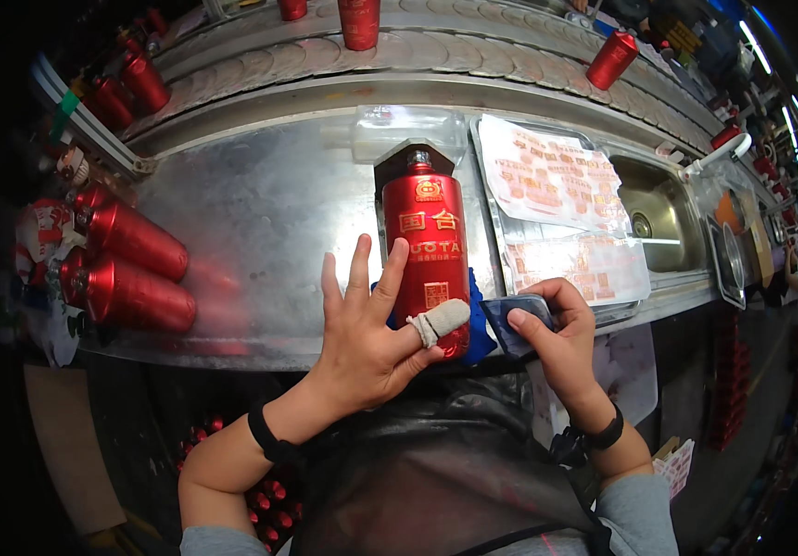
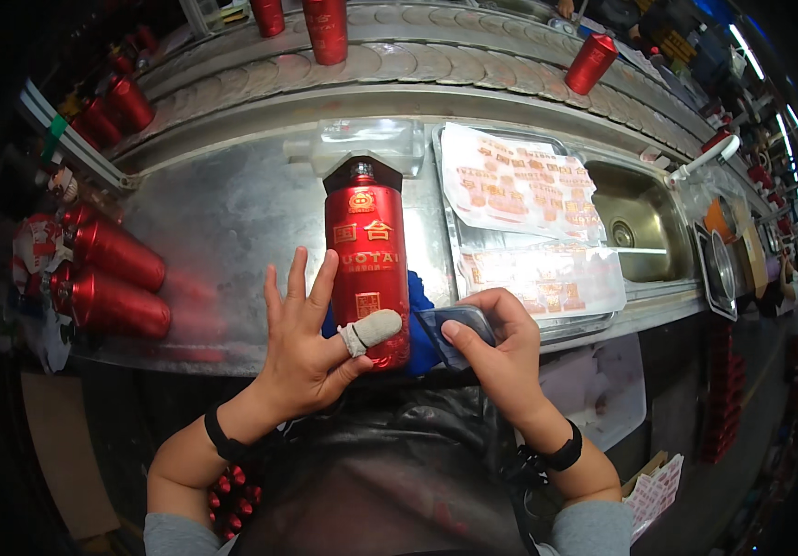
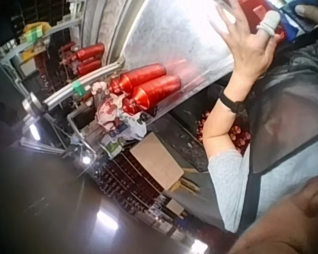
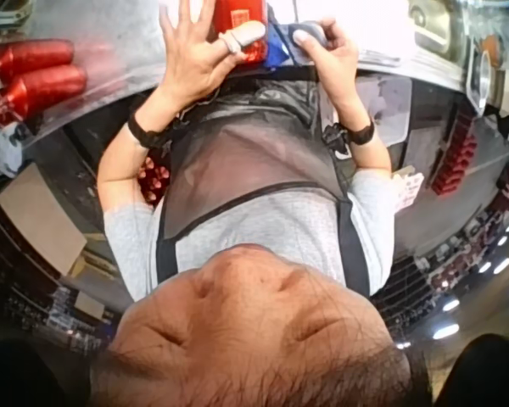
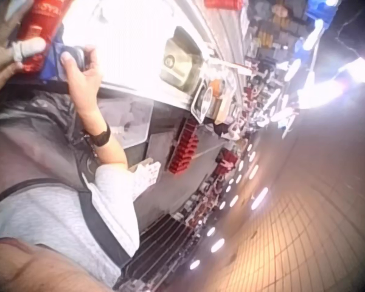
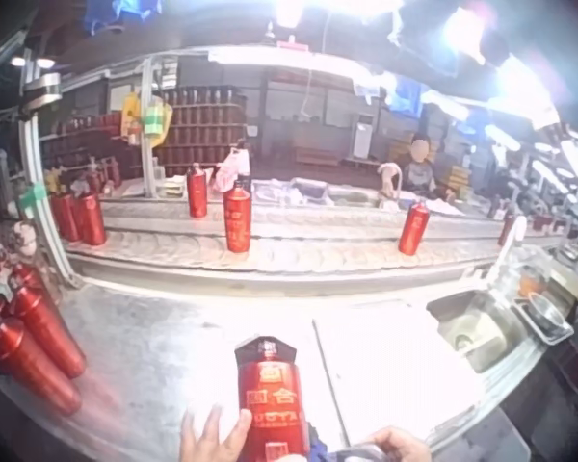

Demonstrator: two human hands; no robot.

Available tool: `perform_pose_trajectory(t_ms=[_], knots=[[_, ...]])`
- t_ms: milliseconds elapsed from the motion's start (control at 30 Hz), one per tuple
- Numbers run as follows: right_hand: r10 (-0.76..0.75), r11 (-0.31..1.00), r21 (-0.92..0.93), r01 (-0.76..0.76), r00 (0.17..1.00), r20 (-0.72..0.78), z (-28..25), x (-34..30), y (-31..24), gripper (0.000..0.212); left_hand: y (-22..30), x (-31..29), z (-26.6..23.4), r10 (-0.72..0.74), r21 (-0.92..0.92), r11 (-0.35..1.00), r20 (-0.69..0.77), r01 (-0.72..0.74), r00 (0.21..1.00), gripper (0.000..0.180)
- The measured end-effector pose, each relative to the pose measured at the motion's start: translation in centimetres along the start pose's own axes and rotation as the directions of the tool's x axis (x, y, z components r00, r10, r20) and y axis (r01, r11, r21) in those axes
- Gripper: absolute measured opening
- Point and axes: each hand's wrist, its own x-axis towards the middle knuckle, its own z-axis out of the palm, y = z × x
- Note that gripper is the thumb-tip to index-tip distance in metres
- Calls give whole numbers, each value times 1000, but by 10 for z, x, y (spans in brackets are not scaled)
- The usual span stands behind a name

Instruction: Applying labels and wiping down red metal bottles on an assembly line.

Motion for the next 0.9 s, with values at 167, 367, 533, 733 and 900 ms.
perform_pose_trajectory(t_ms=[167,367,533,733,900], knots=[[-3,998,61,0,999,44,17,-1,-4,21,5,-17,3,-52,-19,998,32,52,998,35],[-144,962,-232,141,990,8,16,2,16,20,0,-48,5,-198,-51,978,49,201,979,50],[-40,994,-103,36,998,-39,8,-4,10,19,1,-42,0,-235,-143,962,4,233,972,43],[-79,997,-5,79,996,33,14,-5,13,20,1,-6,-4,-132,-36,991,-21,132,991,44],[40,993,111,-42,999,19,11,-3,13,24,7,-4,4,-51,-34,998,-6,50,999,39]])
